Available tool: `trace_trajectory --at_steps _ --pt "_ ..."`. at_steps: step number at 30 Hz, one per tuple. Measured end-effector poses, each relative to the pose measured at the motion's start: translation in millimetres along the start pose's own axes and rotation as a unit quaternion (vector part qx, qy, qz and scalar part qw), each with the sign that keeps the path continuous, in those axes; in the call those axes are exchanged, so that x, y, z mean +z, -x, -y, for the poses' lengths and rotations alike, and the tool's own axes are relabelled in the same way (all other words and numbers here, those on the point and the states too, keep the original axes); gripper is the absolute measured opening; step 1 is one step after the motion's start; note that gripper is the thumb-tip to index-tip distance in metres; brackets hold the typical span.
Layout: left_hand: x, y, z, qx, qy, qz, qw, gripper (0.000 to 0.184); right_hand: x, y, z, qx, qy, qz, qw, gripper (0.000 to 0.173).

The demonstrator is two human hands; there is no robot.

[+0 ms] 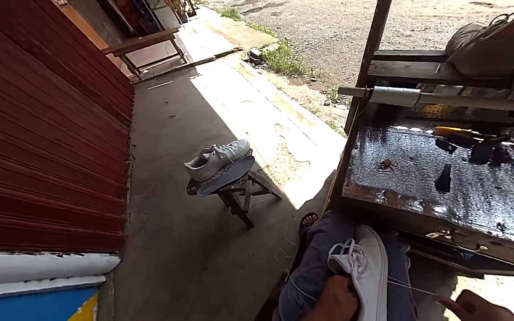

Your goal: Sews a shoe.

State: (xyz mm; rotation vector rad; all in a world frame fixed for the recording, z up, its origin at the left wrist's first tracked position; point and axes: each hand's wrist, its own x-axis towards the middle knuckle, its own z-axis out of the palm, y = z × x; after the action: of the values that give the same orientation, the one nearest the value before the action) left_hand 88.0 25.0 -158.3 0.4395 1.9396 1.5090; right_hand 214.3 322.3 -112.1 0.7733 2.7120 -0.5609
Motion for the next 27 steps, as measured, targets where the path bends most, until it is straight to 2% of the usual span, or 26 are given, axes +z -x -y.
trace_trajectory --at_steps 2,3,5,8,10,12,13,15,17,19,21,25,27 --pt "-3.8 2.9 -8.8 -0.024 -0.021 0.032 0.999 0.015 7.4 14.2 -11.6 -0.005 -0.01 -0.038 0.999 0.068" --pt "-6.9 4.8 -15.2 -0.042 -0.053 0.047 0.997 0.017 14.9 22.1 -8.0 -0.029 -0.021 -0.032 0.999 0.067" --pt "-11.7 8.8 -22.9 -0.065 -0.159 0.065 0.983 0.02 35.9 40.2 -0.2 -0.082 -0.097 0.029 0.991 0.069" --pt "-16.2 16.3 -26.0 -0.052 -0.282 0.069 0.956 0.027 58.9 62.2 6.0 -0.107 -0.217 0.105 0.965 0.072" --pt "-19.0 19.9 -27.6 -0.048 -0.313 0.07 0.946 0.03 63.7 71.3 11.2 -0.124 -0.313 0.108 0.936 0.063" --pt "-19.9 22.0 -24.6 -0.035 -0.315 0.065 0.946 0.03 62.5 78.3 23.7 -0.152 -0.428 0.085 0.887 0.043" --pt "-20.0 20.4 -23.2 -0.032 -0.311 0.064 0.948 0.029 60.4 76.9 31.8 -0.17 -0.449 0.054 0.875 0.032" --pt "-19.8 17.5 -21.5 -0.033 -0.303 0.07 0.95 0.028 58.0 68.7 50.4 -0.174 -0.379 -0.044 0.908 0.021" --pt "-19.8 16.2 -20.1 -0.04 -0.301 0.079 0.949 0.027 59.9 56.9 70.5 -0.128 -0.254 -0.129 0.95 0.021" --pt "-20.2 14.5 -20.9 -0.053 -0.3 0.088 0.948 0.027 63.9 43.8 85.2 -0.111 -0.159 -0.173 0.966 0.023" --pt "-20.3 13.4 -19.1 -0.06 -0.292 0.087 0.951 0.027 69.6 30.7 94.1 -0.128 -0.099 -0.202 0.966 0.023" --pt "-20.7 13.0 -17.1 -0.068 -0.284 0.087 0.952 0.027 68.1 22.6 99.6 -0.139 -0.094 -0.158 0.973 0.017" --pt "-21.2 12.2 -18.0 -0.08 -0.284 0.095 0.951 0.027 55.7 39.5 98.3 -0.158 -0.193 -0.024 0.968 0.017"
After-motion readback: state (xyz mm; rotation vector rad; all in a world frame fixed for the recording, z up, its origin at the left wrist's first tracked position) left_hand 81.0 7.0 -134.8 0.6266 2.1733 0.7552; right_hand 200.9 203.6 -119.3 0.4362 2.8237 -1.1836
